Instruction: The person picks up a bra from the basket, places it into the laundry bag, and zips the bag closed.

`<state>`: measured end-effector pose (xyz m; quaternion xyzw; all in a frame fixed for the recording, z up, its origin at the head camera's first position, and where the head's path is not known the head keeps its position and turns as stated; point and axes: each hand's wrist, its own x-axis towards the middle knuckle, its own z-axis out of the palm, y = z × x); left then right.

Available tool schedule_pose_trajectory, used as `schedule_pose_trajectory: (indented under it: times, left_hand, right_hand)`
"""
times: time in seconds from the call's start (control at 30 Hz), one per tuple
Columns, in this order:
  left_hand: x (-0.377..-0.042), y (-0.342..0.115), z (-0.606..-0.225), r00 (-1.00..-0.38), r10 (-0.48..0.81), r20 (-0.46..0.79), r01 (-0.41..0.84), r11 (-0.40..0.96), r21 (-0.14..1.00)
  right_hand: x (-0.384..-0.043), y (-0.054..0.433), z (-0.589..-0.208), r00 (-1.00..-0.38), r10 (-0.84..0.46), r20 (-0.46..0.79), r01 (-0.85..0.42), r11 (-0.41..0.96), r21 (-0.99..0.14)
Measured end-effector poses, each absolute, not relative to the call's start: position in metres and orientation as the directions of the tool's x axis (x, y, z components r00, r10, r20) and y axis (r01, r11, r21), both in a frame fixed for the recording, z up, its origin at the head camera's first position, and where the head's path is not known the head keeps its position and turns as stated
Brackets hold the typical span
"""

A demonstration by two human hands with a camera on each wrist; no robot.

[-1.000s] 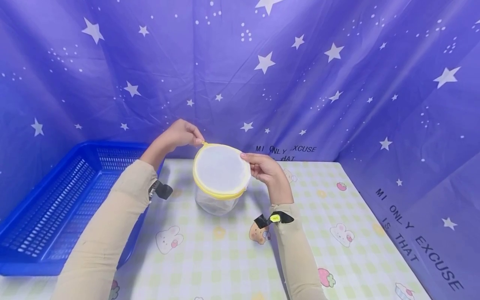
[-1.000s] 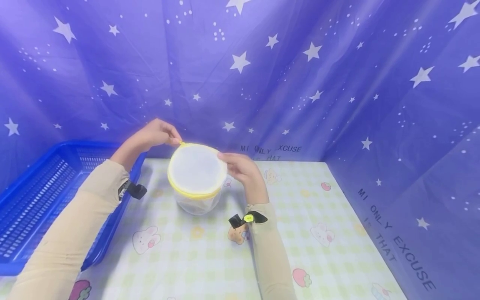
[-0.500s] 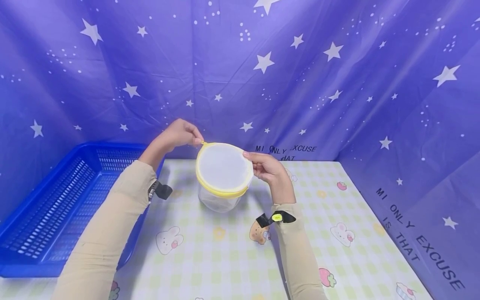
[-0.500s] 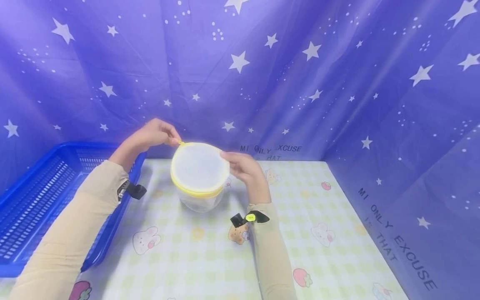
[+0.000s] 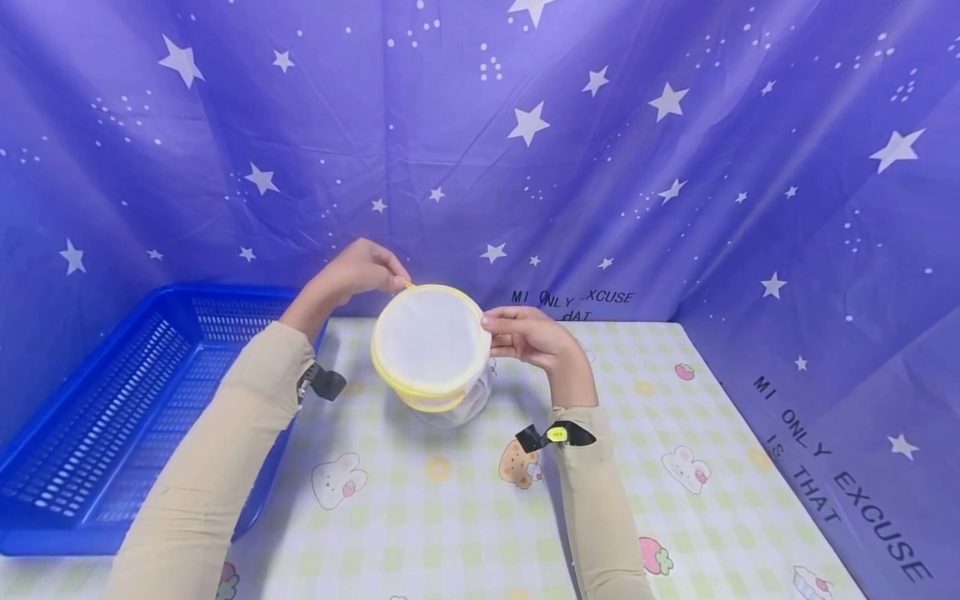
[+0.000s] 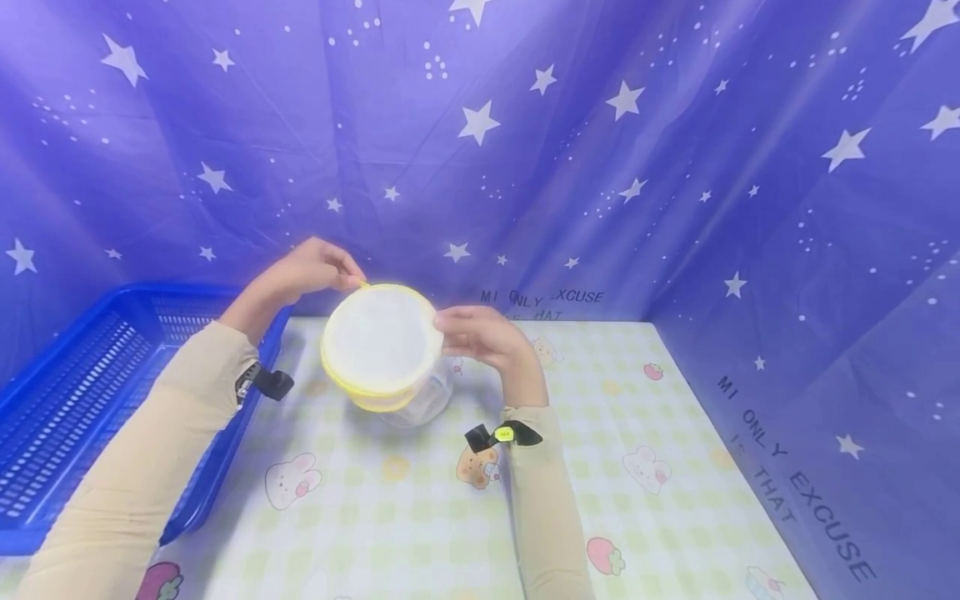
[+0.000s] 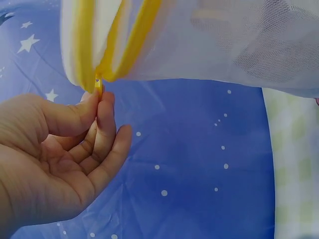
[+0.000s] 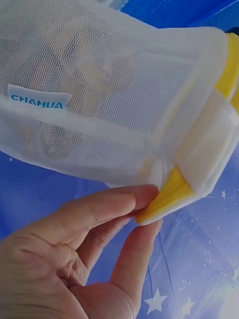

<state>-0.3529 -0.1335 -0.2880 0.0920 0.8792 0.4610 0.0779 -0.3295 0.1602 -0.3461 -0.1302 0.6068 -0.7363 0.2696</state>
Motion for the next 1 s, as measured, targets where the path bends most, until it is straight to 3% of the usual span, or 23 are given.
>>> schedule_pose_trajectory:
  times: [0.33, 0.8, 1.0]
  left_hand:
    - [-0.348, -0.127, -0.287, -0.959, 0.275, -0.061, 0.107, 0.555, 0.825]
    - [-0.345, -0.130, -0.275, -0.954, 0.295, -0.058, 0.112, 0.527, 0.843]
    - [-0.347, -0.130, -0.277, -0.954, 0.290, -0.076, 0.099, 0.542, 0.834]
  right_hand:
    - [-0.330, 0.155, -0.349, -0.879, -0.462, -0.121, 0.201, -0.129, -0.971]
    - [-0.330, 0.151, -0.349, -0.854, -0.492, -0.170, 0.356, -0.315, -0.880]
    - [-0.333, 0.151, -0.352, -0.847, -0.500, -0.181, 0.369, -0.307, -0.877]
